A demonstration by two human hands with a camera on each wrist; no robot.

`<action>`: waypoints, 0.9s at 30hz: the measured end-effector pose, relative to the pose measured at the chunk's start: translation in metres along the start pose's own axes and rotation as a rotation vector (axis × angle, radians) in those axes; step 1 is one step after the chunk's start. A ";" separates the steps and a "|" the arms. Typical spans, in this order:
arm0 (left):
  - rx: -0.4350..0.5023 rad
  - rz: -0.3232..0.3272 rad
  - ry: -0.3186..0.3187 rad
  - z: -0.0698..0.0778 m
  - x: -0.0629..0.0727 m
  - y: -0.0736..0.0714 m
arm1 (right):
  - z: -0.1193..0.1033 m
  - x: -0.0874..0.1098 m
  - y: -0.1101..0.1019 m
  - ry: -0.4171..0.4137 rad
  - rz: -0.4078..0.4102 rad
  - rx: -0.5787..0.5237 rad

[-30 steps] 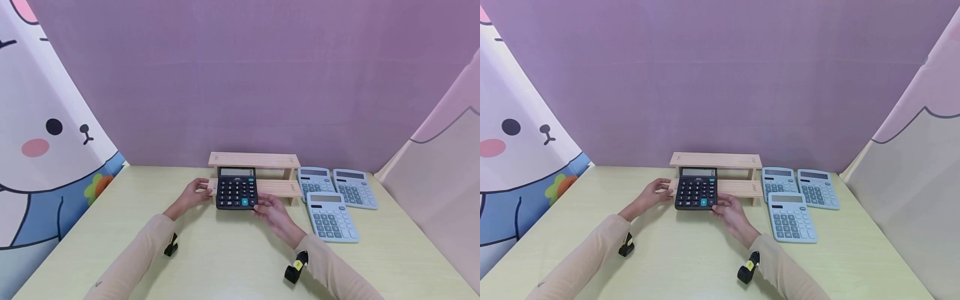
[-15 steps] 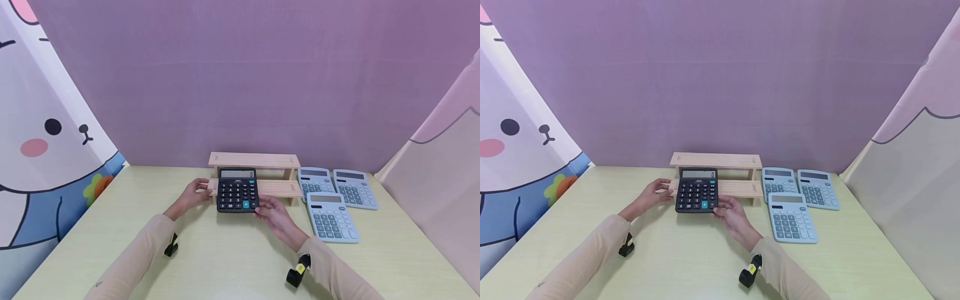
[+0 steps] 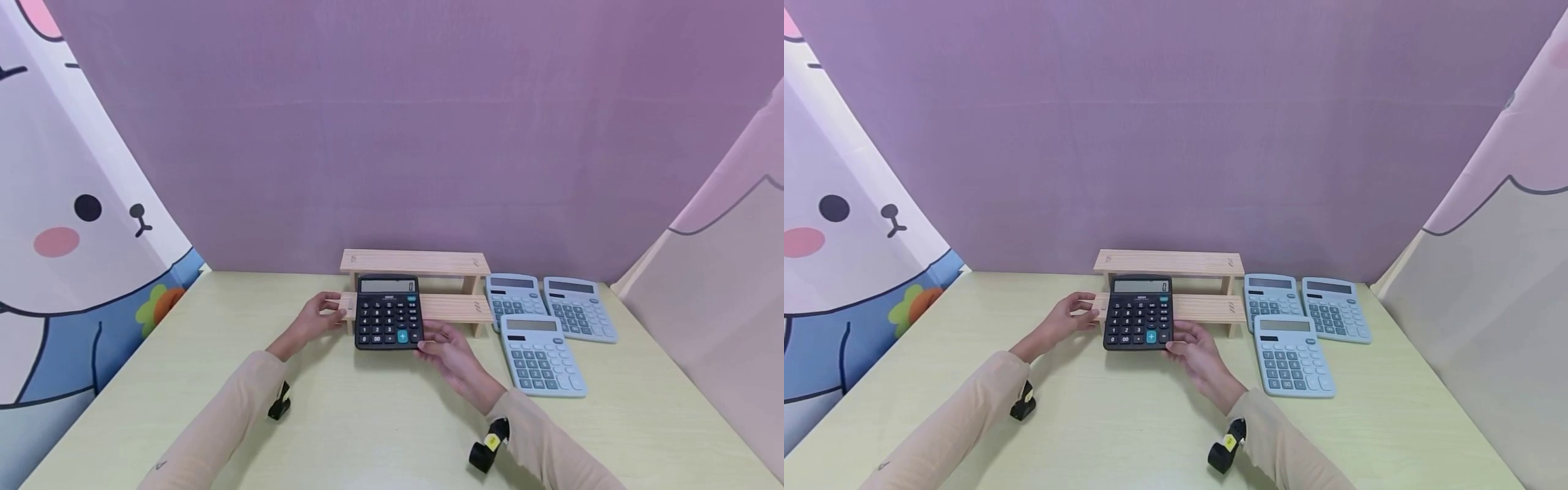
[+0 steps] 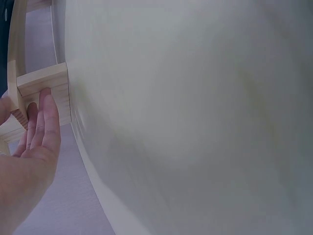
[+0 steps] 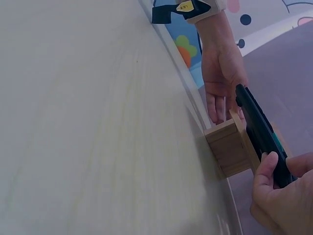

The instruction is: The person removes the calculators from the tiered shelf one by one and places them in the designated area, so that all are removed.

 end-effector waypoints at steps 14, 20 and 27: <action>-0.008 0.001 -0.008 -0.002 0.000 -0.002 | -0.003 0.005 0.000 0.002 -0.015 -0.008; -0.013 0.003 -0.019 -0.002 0.001 -0.002 | -0.005 0.007 -0.001 0.000 -0.019 -0.009; -0.014 0.000 -0.006 -0.001 0.002 -0.002 | -0.007 0.009 -0.007 -0.004 -0.004 -0.009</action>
Point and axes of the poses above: each hand's wrist, its own x-axis away from the middle knuckle, its own y-axis out of the palm, z = x × y, the point moved 9 cm from there along -x, towards the middle knuckle, and after that the axes turned 2 degrees about -x, right-handed, at the moved point
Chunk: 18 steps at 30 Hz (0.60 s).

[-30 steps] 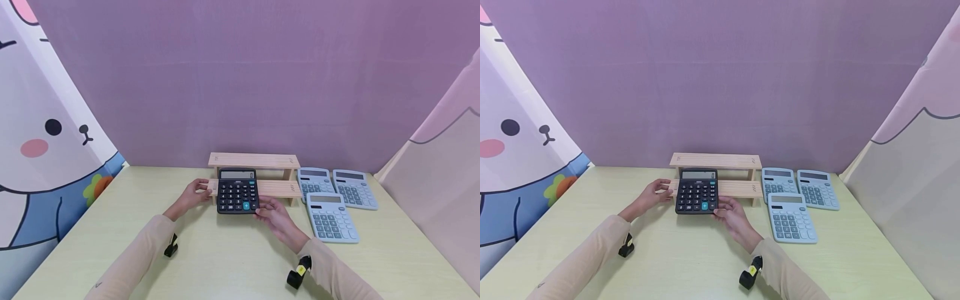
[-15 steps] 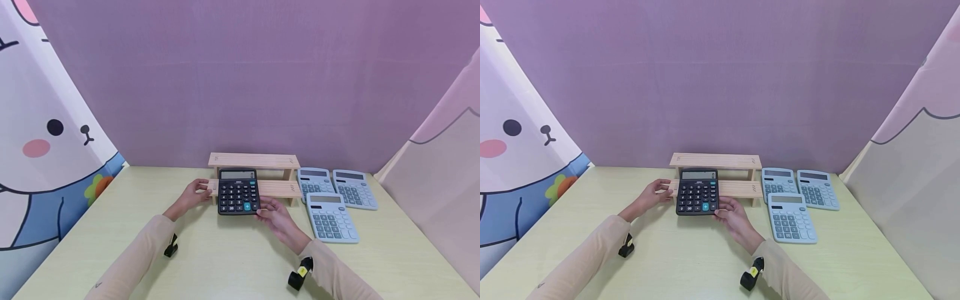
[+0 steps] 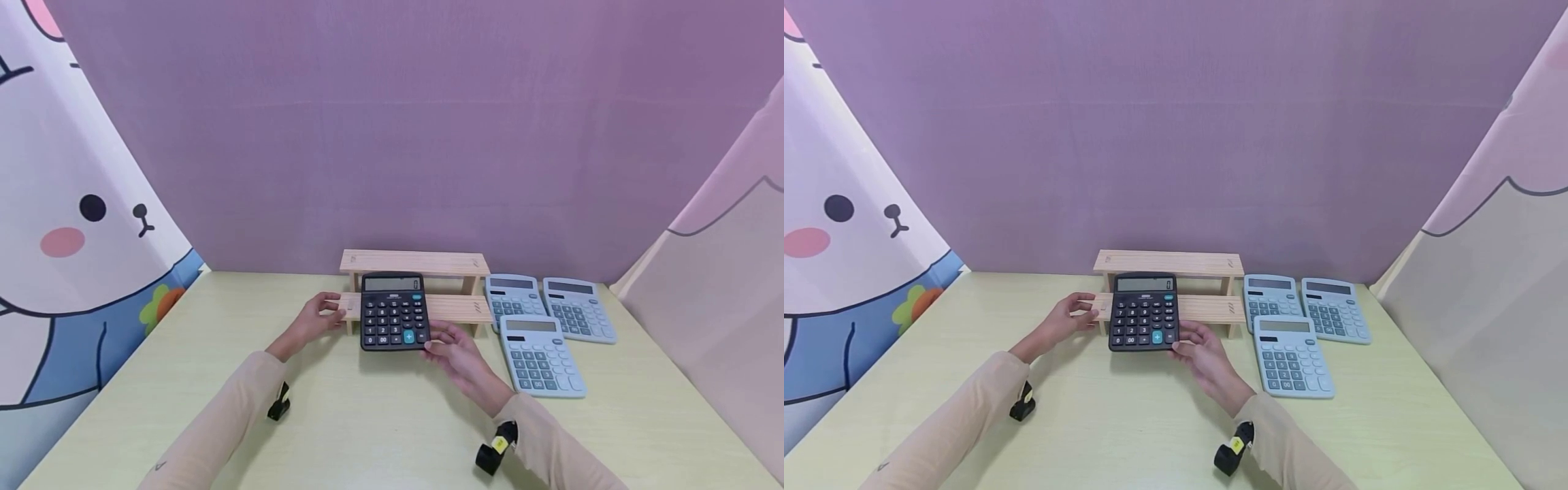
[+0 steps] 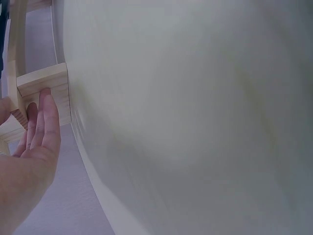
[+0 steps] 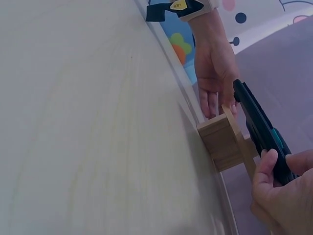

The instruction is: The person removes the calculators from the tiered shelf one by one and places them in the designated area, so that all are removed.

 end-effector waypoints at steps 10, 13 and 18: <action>0.007 -0.006 0.019 0.001 0.002 -0.001 | -0.006 0.007 -0.012 -0.018 -0.017 0.017; 0.020 -0.010 0.035 0.001 0.002 -0.001 | -0.007 0.009 -0.016 -0.024 -0.024 0.017; 0.025 -0.011 0.041 0.003 0.002 0.000 | -0.009 0.011 -0.027 -0.034 -0.018 0.017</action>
Point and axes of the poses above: each hand's wrist, its own x-axis away from the middle knuckle, its own y-axis out of the palm, z = x × y, the point moved 9 cm from there along -x, towards the middle knuckle, and after that the axes turned 2 degrees about -x, right-handed, at the moved point
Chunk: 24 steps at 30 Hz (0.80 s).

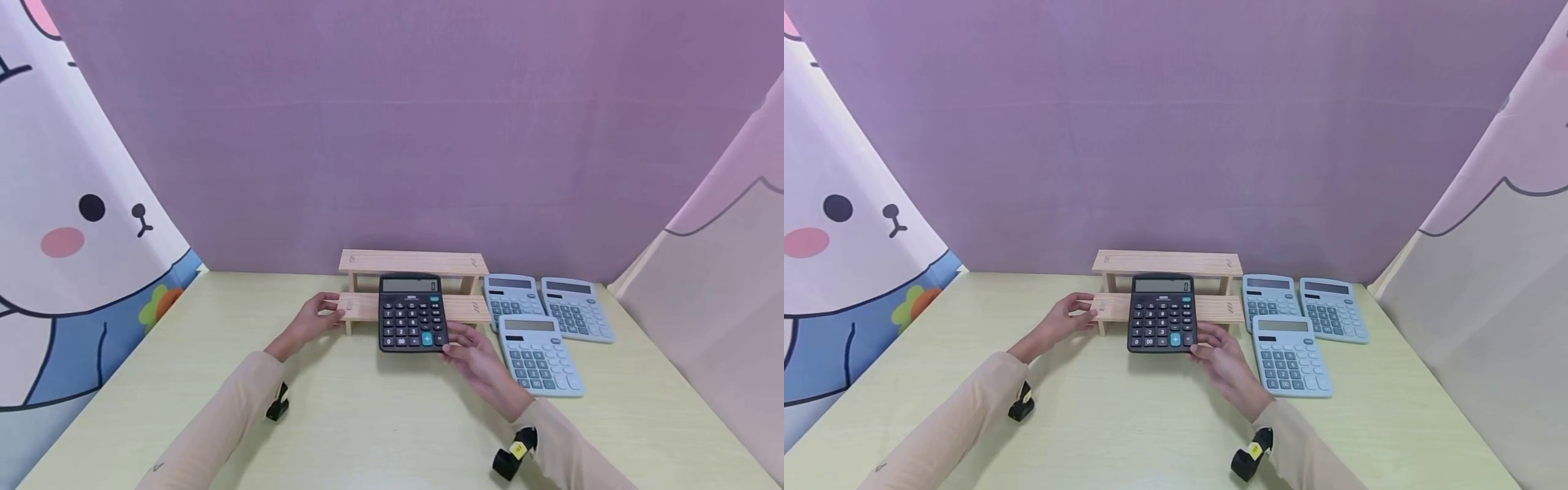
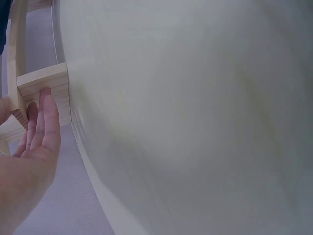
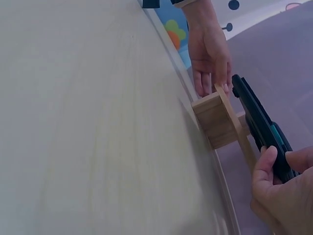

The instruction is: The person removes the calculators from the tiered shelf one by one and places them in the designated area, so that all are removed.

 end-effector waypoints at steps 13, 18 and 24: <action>0.008 -0.004 0.015 0.001 0.000 0.000 | -0.006 0.008 -0.028 0.019 0.044 -0.013; -0.001 -0.002 0.010 0.001 0.000 0.001 | -0.010 0.012 -0.035 0.017 0.036 -0.003; -0.010 -0.003 0.003 0.002 0.001 0.001 | -0.017 0.016 -0.046 0.005 0.034 0.011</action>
Point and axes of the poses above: each hand's wrist, its own x-axis away from the middle knuckle, its own y-axis out of the palm, z = x × y, the point moved 9 cm from there along -x, towards the middle knuckle, and after that the axes turned 2 degrees about -x, right-handed, at the moved point
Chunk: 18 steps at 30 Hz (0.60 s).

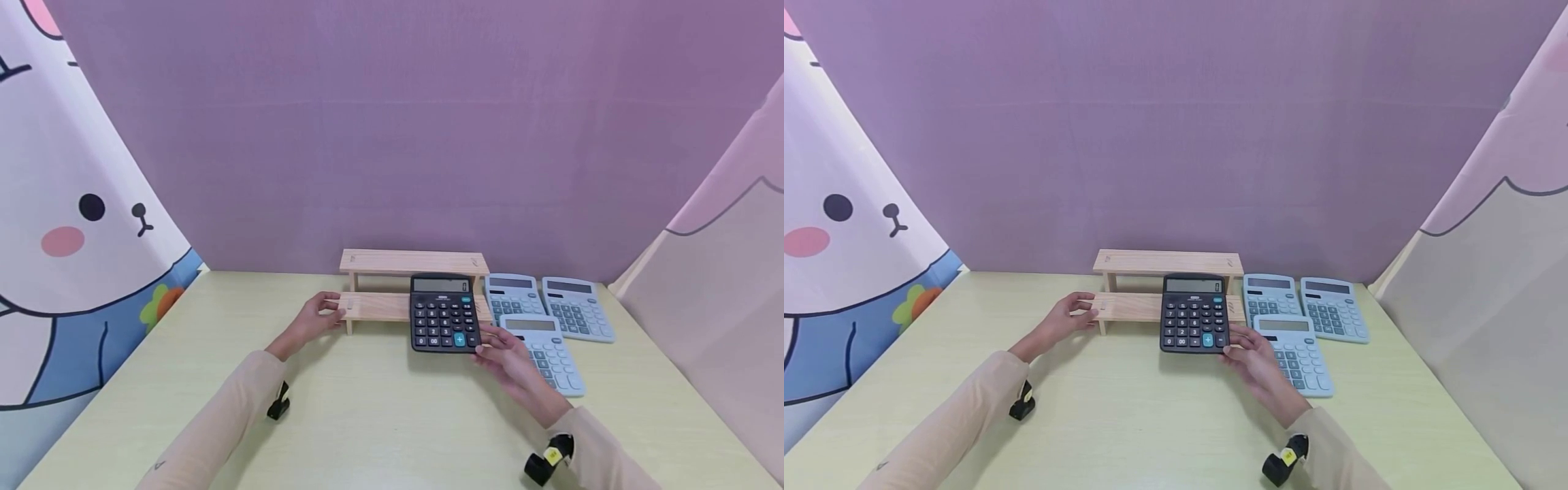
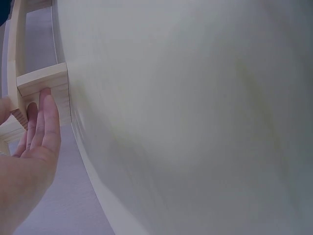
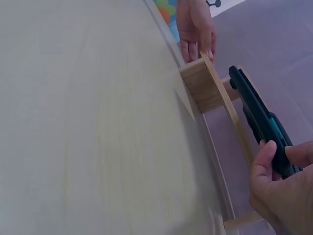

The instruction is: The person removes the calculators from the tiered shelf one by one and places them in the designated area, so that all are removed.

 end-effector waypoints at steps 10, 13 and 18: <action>0.008 -0.001 -0.003 0.000 -0.001 0.001 | -0.011 0.006 -0.019 -0.014 -0.019 0.017; 0.012 -0.004 -0.010 -0.001 -0.001 0.001 | -0.015 0.009 -0.025 -0.011 -0.022 0.030; 0.009 -0.007 -0.014 -0.001 -0.001 0.001 | -0.023 0.012 -0.037 -0.013 -0.033 0.046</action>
Point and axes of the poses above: each hand's wrist, its own x-axis away from the middle knuckle, its own y-axis out of the palm, z = x × y, the point moved 9 cm from there along -x, towards the middle knuckle, and after that the axes turned 2 degrees about -x, right-handed, at the moved point
